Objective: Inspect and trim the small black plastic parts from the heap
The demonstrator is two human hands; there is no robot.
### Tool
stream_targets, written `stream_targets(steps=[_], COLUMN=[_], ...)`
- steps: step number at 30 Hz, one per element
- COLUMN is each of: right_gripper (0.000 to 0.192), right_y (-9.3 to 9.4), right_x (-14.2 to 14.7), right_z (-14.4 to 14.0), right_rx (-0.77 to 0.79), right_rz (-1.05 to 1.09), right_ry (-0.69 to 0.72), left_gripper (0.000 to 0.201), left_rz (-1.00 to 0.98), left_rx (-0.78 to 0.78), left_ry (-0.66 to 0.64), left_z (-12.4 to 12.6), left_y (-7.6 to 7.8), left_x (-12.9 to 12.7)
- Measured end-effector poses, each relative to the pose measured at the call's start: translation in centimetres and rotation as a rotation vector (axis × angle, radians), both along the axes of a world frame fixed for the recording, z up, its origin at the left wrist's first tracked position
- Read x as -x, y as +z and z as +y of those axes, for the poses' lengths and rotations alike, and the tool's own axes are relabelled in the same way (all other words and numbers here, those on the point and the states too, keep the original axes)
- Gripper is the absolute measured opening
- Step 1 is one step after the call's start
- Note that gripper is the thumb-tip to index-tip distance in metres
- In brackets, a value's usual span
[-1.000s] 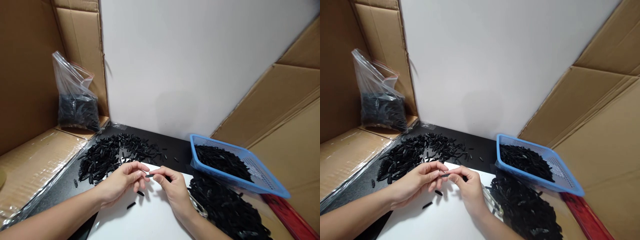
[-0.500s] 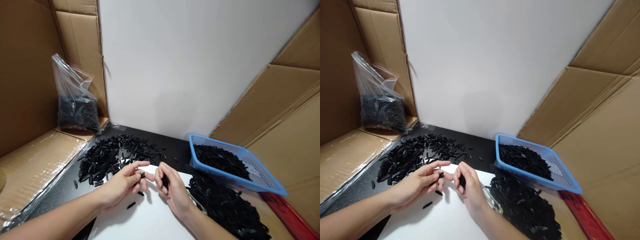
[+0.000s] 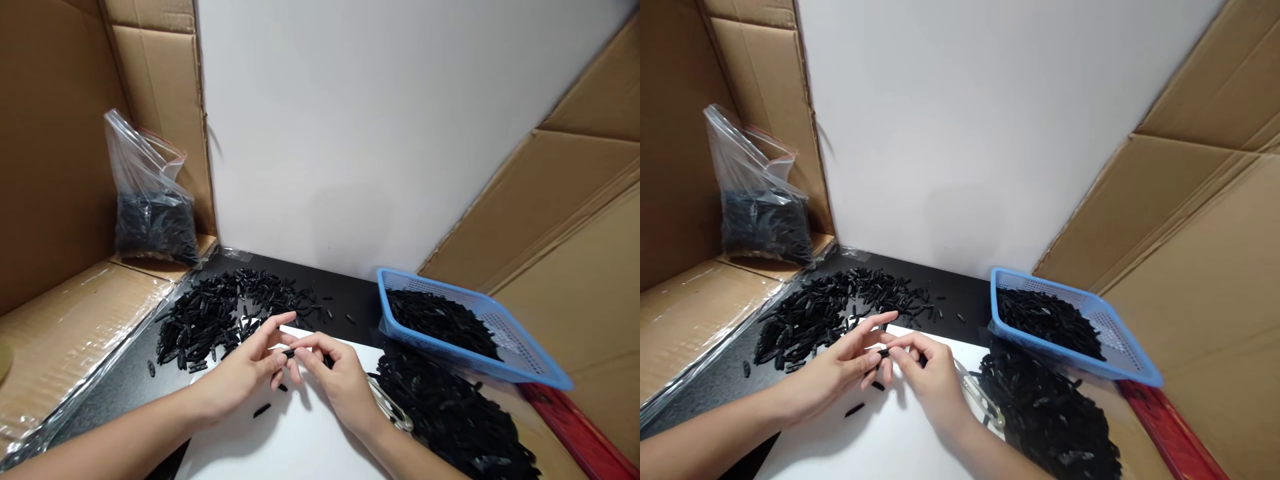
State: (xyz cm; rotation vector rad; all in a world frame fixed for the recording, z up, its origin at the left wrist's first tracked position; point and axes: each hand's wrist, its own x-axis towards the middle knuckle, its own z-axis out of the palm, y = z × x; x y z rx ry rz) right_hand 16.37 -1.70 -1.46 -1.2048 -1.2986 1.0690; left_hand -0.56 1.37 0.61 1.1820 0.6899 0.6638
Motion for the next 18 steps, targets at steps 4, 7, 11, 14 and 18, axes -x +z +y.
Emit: stream_targets(steps=[4, 7, 11, 14, 18], right_gripper=[0.029, 0.034, 0.035, 0.034, 0.032], right_y=[-0.3, -0.6, -0.9, -0.9, -0.8], right_x=[-0.1, -0.1, -0.2, -0.3, -0.3], right_z=[0.3, 0.6, 0.6, 0.4, 0.3], right_rx=[0.053, 0.099, 0.112, 0.107, 0.079], right_rz=[0.172, 0.275, 0.277, 0.25, 0.213], right_ry=[-0.057, -0.03, -0.017, -0.033, -0.046], left_gripper=[0.038, 0.04, 0.034, 0.033, 0.031], left_rz=[0.082, 0.09, 0.14, 0.142, 0.12], left_rx=[-0.078, -0.039, -0.023, -0.002, 0.005], left_ry=[0.061, 0.122, 0.169, 0.181, 0.211], left_z=[0.6, 1.0, 1.2, 1.3, 1.4], left_y=[-0.2, 0.0, 0.3, 0.2, 0.0], left_x=[-0.1, -0.2, -0.2, -0.2, 0.0])
